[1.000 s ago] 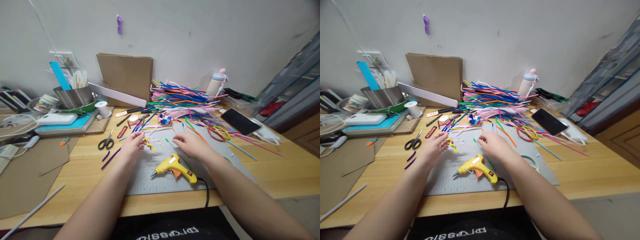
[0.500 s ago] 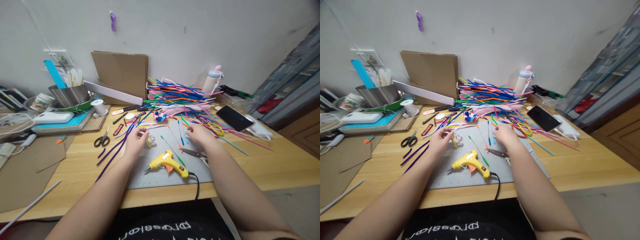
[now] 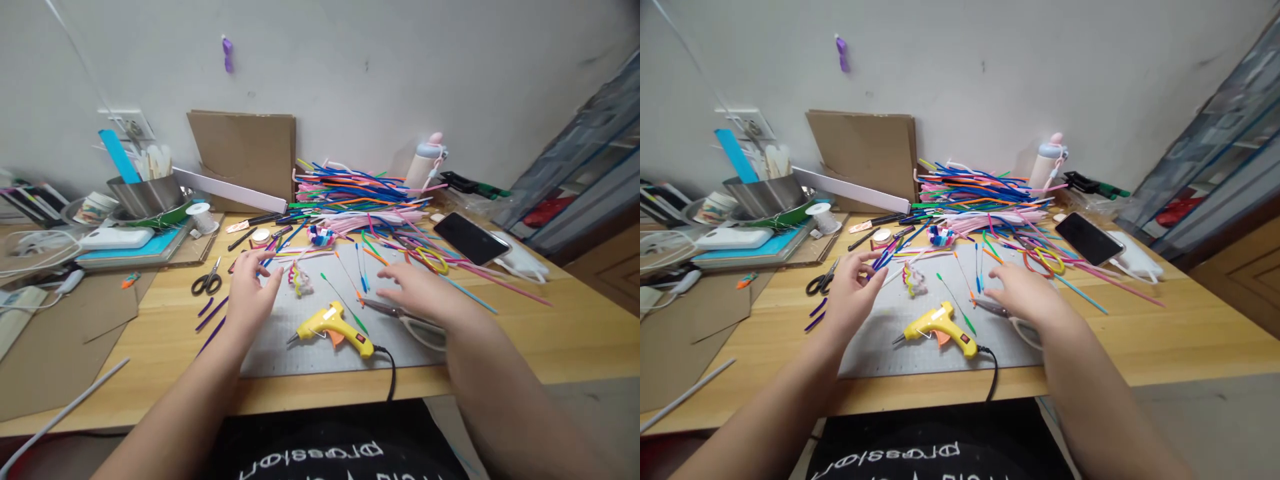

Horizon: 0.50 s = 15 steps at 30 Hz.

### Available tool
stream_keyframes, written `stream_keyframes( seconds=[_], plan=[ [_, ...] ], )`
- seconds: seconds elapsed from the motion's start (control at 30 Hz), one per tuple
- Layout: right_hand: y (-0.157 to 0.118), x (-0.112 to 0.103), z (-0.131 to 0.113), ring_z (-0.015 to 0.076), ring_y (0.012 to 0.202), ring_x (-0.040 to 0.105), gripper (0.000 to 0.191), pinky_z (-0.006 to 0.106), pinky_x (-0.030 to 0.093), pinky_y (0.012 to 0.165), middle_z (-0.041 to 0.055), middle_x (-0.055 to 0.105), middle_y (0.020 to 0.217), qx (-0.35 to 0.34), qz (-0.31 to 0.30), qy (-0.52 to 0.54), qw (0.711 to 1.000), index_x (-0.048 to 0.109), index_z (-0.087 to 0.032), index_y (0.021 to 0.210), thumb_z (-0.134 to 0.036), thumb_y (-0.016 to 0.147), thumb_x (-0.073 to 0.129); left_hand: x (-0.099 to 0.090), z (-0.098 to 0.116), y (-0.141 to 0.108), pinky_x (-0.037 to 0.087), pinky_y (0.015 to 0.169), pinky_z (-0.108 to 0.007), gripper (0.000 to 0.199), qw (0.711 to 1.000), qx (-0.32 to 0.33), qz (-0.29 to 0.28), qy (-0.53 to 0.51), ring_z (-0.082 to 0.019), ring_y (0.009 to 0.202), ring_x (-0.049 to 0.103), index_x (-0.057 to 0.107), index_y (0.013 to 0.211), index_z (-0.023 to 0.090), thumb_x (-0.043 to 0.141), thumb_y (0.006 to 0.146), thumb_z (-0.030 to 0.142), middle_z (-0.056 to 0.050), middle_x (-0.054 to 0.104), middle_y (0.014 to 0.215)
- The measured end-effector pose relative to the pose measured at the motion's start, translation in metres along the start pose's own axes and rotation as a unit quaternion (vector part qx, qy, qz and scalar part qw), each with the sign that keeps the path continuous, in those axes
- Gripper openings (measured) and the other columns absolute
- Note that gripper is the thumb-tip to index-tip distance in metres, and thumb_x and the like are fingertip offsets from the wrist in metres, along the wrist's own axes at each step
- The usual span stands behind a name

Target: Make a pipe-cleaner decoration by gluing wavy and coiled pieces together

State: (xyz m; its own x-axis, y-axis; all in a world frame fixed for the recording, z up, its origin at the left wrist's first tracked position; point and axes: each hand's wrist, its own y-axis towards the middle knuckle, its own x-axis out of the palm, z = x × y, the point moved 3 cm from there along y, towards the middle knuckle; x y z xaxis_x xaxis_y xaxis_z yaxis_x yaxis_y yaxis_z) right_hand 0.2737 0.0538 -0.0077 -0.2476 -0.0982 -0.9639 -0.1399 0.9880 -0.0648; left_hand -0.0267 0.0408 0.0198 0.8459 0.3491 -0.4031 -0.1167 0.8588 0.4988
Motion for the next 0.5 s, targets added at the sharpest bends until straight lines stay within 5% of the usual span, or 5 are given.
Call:
stream_keyframes(
  seconds=[0.13, 0.3, 0.5],
  plan=[
    [-0.041, 0.017, 0.014, 0.0281, 0.100, 0.060, 0.027, 0.041, 0.045, 0.086, 0.0081, 0.065, 0.109, -0.083, -0.041, -0.008, 0.996, 0.065, -0.024, 0.104, -0.030, 0.078, 0.062, 0.000, 0.020, -0.034, 0.042, 0.074, -0.031, 0.007, 0.988, 0.012, -0.148, 0.045, -0.019, 0.078, 0.054, 0.062, 0.089, 0.023, 0.059, 0.084, 0.027, -0.003, 0.060, 0.086],
    [-0.064, 0.036, 0.044, 0.0241, 0.106, 0.056, 0.025, 0.040, 0.044, 0.092, 0.0101, 0.061, 0.113, -0.133, -0.006, 0.077, 0.988, 0.062, -0.022, 0.107, -0.028, 0.088, 0.047, 0.040, 0.049, -0.083, 0.041, 0.091, -0.040, 0.020, 0.918, 0.123, -0.374, 0.053, -0.023, 0.105, 0.053, 0.060, 0.104, 0.023, 0.057, 0.084, 0.020, -0.006, 0.061, 0.111],
    [-0.055, 0.038, 0.077, 0.0271, 0.095, 0.060, 0.025, 0.043, 0.047, 0.084, 0.0121, 0.064, 0.100, -0.025, 0.103, 0.032, 0.994, 0.066, -0.018, 0.098, -0.029, 0.083, 0.049, 0.074, 0.059, -0.106, 0.032, 0.103, -0.043, 0.040, 0.849, 0.292, -0.407, 0.169, -0.025, 0.122, 0.044, 0.047, 0.127, 0.016, 0.049, 0.088, 0.023, -0.009, 0.054, 0.131]
  ],
)
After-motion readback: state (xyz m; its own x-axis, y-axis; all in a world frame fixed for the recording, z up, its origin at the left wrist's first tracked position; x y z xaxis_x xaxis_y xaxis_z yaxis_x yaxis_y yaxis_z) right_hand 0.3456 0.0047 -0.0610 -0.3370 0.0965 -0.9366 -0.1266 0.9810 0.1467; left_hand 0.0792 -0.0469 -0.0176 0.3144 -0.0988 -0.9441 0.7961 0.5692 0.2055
